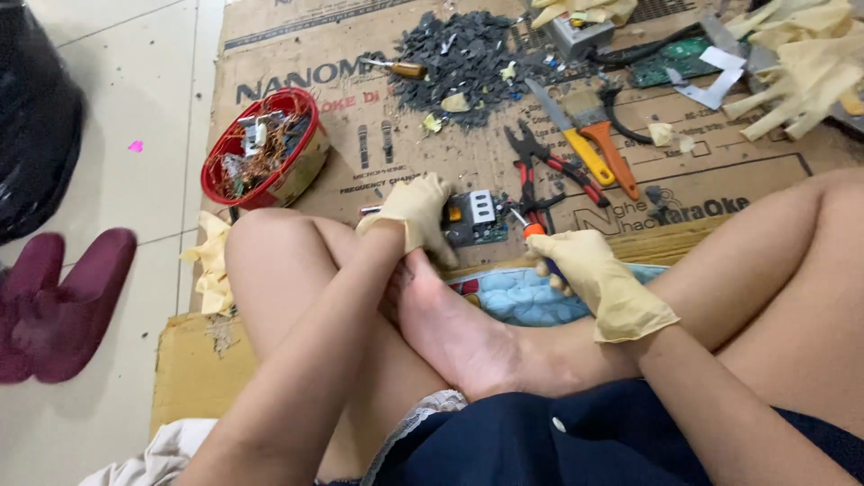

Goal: The person sits on the floor and uses a screwdriver to remove screws from a small electronic device. They then use pliers to pull out components and place them into a red container.

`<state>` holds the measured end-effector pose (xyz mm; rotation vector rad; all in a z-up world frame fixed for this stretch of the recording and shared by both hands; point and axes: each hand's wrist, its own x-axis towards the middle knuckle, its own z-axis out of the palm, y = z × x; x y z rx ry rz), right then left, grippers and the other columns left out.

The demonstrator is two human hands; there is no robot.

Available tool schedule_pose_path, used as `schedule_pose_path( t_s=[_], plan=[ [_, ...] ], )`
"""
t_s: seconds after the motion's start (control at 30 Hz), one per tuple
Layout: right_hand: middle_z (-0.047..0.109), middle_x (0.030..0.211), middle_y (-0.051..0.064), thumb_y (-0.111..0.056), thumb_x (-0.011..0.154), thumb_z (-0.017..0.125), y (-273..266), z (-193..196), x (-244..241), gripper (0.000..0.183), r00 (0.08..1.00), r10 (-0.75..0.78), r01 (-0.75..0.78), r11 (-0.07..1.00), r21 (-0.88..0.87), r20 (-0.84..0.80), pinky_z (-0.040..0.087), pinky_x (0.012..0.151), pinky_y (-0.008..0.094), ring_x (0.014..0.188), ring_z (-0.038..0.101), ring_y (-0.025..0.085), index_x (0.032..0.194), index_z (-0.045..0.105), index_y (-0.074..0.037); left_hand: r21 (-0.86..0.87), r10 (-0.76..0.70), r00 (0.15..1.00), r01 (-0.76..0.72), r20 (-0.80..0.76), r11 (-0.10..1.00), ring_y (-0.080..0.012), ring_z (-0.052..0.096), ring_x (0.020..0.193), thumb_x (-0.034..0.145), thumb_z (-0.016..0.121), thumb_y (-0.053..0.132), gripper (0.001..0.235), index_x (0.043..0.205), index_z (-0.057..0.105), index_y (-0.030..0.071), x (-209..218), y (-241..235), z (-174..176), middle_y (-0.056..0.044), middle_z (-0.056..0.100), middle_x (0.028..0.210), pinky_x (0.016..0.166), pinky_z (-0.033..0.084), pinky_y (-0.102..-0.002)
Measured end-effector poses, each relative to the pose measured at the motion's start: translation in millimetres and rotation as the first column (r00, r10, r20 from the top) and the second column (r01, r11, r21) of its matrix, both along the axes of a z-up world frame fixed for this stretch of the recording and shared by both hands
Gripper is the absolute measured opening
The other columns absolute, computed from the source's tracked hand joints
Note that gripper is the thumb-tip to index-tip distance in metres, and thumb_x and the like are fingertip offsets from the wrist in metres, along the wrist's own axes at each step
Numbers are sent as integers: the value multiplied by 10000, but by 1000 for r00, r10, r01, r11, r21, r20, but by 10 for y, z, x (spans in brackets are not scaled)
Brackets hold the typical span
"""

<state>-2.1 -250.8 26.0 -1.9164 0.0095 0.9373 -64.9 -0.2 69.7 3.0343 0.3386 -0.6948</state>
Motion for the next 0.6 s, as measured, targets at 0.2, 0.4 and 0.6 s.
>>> schedule_pose_path(
  t_s=[0.2, 0.4, 0.6],
  plan=[
    [676, 674, 173, -383, 946, 638, 15, 322, -55, 424, 995, 9, -1, 996, 84, -100, 382, 331, 279, 411, 544, 199, 958, 687, 37, -78, -32, 997, 38, 73, 996, -326, 621, 1227, 456, 918, 523, 964, 1287, 603, 149, -5, 138, -284, -88, 632, 1207, 1008, 546, -477],
    [667, 677, 186, -376, 935, 654, -142, 446, 64, 358, 980, -198, 200, 971, 130, -30, 399, 305, 303, 400, 575, 215, 939, 730, -25, -61, 109, 947, -96, 301, 994, -347, 721, 1014, 479, 881, 428, 620, 958, 716, 71, 280, -96, 68, -140, 712, 997, 864, 615, -511],
    [652, 664, 128, -349, 935, 638, -257, 262, 533, 318, 971, -239, 239, 970, 54, 5, 420, 354, 297, 444, 562, 186, 894, 716, -44, -283, 511, 764, -429, 394, 858, -335, 738, 932, 607, 814, 482, 561, 932, 759, 27, 711, -833, -91, -155, 725, 908, 785, 624, -458]
  ],
)
